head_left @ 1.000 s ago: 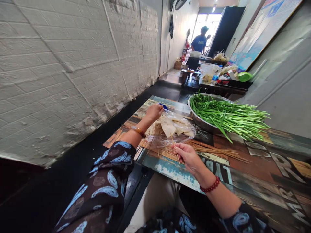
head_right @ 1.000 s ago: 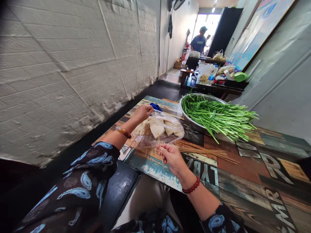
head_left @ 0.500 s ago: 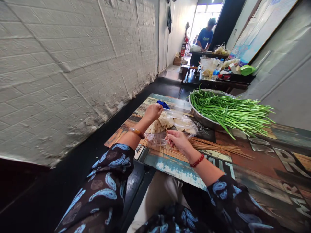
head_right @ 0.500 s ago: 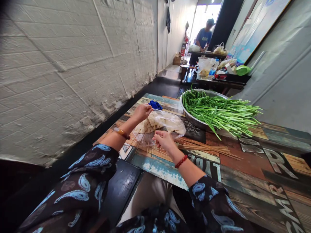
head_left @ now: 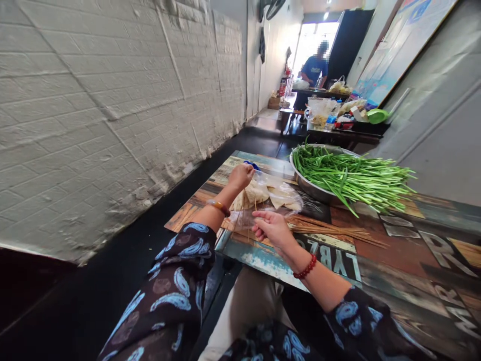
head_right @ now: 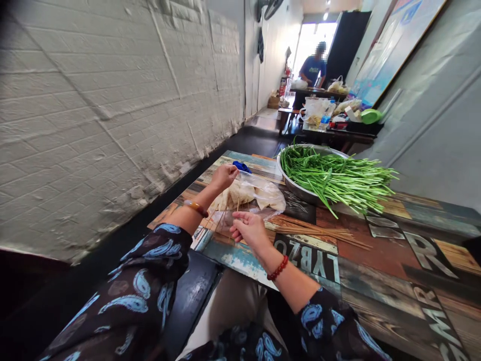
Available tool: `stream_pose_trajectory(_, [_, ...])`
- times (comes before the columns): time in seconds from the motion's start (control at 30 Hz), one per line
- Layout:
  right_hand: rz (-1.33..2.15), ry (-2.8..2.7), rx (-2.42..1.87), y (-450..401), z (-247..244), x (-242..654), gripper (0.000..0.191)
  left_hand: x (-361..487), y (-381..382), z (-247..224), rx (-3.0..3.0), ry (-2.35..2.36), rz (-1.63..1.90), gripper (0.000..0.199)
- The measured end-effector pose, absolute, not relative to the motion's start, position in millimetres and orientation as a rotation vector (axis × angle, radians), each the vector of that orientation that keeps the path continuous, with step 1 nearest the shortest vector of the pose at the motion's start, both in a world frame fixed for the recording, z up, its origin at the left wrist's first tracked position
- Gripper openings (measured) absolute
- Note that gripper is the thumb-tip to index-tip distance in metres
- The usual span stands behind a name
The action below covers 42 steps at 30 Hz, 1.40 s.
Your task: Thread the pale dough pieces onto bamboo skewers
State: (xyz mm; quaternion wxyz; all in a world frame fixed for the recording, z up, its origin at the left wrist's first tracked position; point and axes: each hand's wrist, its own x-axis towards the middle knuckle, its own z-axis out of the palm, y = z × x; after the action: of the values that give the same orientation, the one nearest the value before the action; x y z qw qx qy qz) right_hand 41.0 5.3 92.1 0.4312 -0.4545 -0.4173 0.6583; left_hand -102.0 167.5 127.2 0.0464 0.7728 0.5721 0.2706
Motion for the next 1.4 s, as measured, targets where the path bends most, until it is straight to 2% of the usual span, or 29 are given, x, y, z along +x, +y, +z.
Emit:
stream_pose_trajectory(0.13, [1.683,-0.998,-1.104,12,90,32,0.027,-105,164,121,2.430,1.725,0.738,0.028])
stream_pose_trajectory(0.27, [1.677,-1.249,-1.061,10,81,41,0.043,-113,156,115,2.439,1.671,0.674,0.026])
stream_pose_trajectory(0.37, [1.445,-1.505,-1.071,2,73,68,0.038,-119,141,115,2.389,1.670,0.817,0.035])
stream_pose_trajectory(0.5, [1.128,-1.703,-1.198,2,69,113,0.030,-114,102,117,2.351,1.647,0.997,0.030])
stream_pose_trajectory(0.7, [0.692,-1.856,-1.440,41,75,145,0.027,-76,49,104,2.353,1.414,0.836,0.025])
stream_pose_trajectory(0.9, [0.732,-1.688,-1.487,79,86,171,0.044,-35,38,96,2.372,1.377,0.639,0.026])
stream_pose_trajectory(1.1, [0.893,-1.610,-1.299,67,69,198,0.047,-4,43,85,2.358,1.457,0.658,0.025])
stream_pose_trajectory(1.3, [0.802,-1.593,-1.169,41,63,220,0.042,7,64,79,2.204,1.648,0.986,0.025])
stream_pose_trajectory(1.4, [0.750,-1.540,-1.193,29,60,235,0.042,12,73,81,2.252,1.704,0.830,0.026])
